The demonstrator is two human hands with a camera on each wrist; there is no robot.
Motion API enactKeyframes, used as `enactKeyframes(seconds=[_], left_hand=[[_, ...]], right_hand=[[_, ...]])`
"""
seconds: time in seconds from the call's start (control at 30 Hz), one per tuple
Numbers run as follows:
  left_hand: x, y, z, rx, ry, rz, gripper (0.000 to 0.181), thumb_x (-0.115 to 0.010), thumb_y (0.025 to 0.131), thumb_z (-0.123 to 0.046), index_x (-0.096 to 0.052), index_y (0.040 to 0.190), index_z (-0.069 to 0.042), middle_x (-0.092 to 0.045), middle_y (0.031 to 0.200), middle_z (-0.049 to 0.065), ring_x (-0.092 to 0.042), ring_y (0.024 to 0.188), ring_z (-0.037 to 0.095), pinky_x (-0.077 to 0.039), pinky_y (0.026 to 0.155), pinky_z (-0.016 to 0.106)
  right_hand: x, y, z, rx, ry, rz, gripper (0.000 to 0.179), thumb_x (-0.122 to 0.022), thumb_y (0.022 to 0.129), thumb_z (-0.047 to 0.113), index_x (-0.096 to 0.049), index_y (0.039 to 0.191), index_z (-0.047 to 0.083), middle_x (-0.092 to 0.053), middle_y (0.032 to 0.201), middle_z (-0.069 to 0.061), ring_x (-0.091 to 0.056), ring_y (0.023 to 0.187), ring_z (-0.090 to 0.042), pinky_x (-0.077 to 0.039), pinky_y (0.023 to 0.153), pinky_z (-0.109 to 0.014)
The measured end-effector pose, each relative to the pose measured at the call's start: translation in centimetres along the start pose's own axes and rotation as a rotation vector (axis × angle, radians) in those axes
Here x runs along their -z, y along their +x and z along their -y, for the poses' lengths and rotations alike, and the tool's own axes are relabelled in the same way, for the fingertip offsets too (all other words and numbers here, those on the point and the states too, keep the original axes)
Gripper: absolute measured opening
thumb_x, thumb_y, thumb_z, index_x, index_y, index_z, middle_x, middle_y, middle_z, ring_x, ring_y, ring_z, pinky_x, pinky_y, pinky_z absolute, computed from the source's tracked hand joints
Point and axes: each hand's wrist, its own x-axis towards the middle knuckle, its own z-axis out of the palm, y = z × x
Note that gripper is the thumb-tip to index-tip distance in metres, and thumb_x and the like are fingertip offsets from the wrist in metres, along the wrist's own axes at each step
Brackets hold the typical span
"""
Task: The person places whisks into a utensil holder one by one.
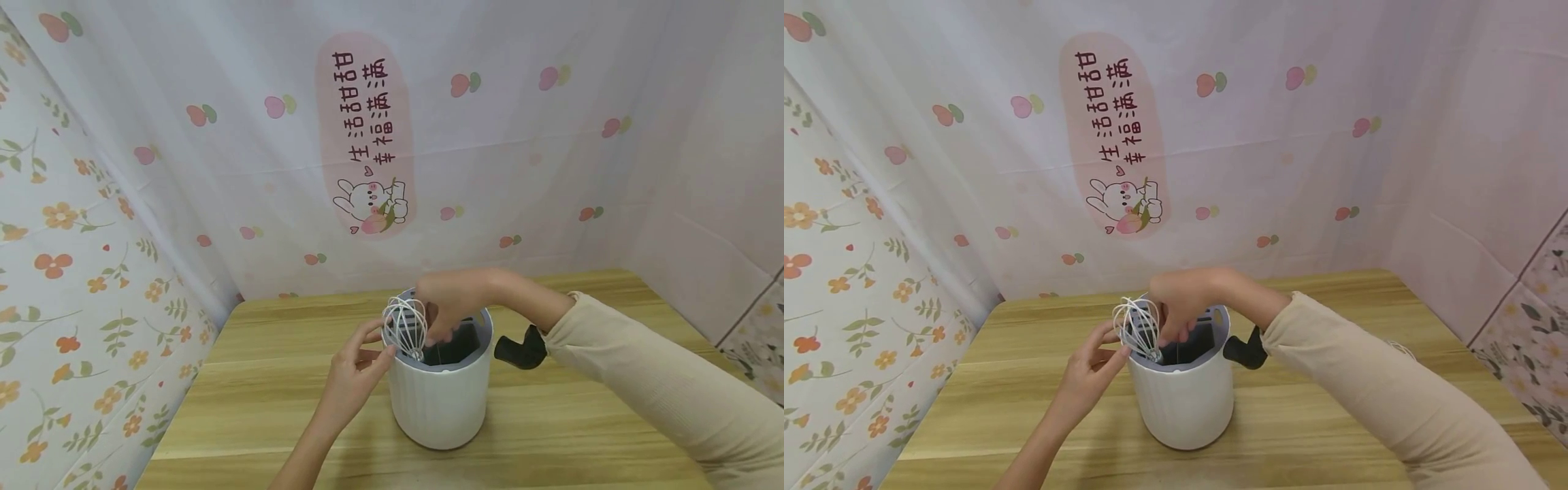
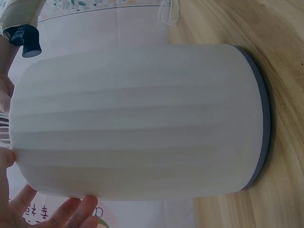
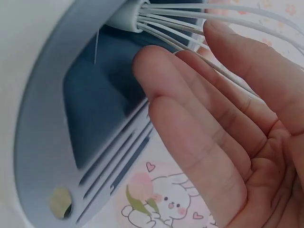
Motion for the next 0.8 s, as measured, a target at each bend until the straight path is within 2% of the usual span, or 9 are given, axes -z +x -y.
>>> enactKeyframes(seconds=[0.23,0.4,0.5,0.67,0.8], left_hand=[[0.0,0.0,0.0,-0.008,0.009,-0.006,0.036,-0.062,0.088,-0.027,-0.053,0.122,-0.03,-0.058,0.113,0.006,-0.063,0.084,0.013,-0.048,0.077,0.034],[0.0,-0.1,-0.2,0.004,0.007,0.003,0.036,-0.062,0.088,-0.023,-0.053,0.123,-0.029,-0.057,0.115,0.007,-0.062,0.085,0.014,-0.049,0.075,0.033],[0.1,-0.3,-1.3,0.014,0.003,0.008,0.036,-0.061,0.089,-0.018,-0.054,0.124,-0.022,-0.056,0.116,0.011,-0.062,0.086,0.019,-0.049,0.074,0.034],[0.3,-0.7,-3.5,0.032,0.004,0.019,0.036,-0.059,0.089,-0.012,-0.053,0.124,-0.012,-0.056,0.115,0.016,-0.062,0.088,0.026,-0.049,0.073,0.034],[0.4,-0.8,-3.8,0.047,0.007,0.02,0.037,-0.059,0.089,-0.013,-0.052,0.125,-0.012,-0.056,0.115,0.015,-0.062,0.089,0.026,-0.049,0.073,0.035]], right_hand=[[0.3,-1.2,-0.5,0.029,0.017,-0.013,0.003,-0.068,0.082,0.008,-0.07,0.083,0.006,-0.066,0.067,0.0,-0.063,0.059,-0.015,-0.051,0.057,-0.024],[0.5,-2.0,-0.8,0.036,0.038,-0.02,0.004,-0.066,0.083,0.006,-0.069,0.081,0.004,-0.066,0.067,-0.002,-0.063,0.059,-0.016,-0.051,0.055,-0.029],[0.7,-2.7,-0.9,0.039,0.075,-0.034,0.004,-0.066,0.083,0.004,-0.069,0.082,0.002,-0.066,0.067,-0.003,-0.063,0.06,-0.017,-0.051,0.056,-0.032],[1.0,-4.2,-1.1,0.019,0.126,-0.073,0.004,-0.066,0.083,0.005,-0.068,0.085,0.002,-0.065,0.07,-0.003,-0.062,0.063,-0.017,-0.051,0.063,-0.028],[1.3,-5.5,-1.7,-0.01,0.149,-0.114,0.004,-0.067,0.082,0.007,-0.067,0.083,0.003,-0.064,0.07,-0.004,-0.06,0.062,-0.015,-0.051,0.064,-0.03]])
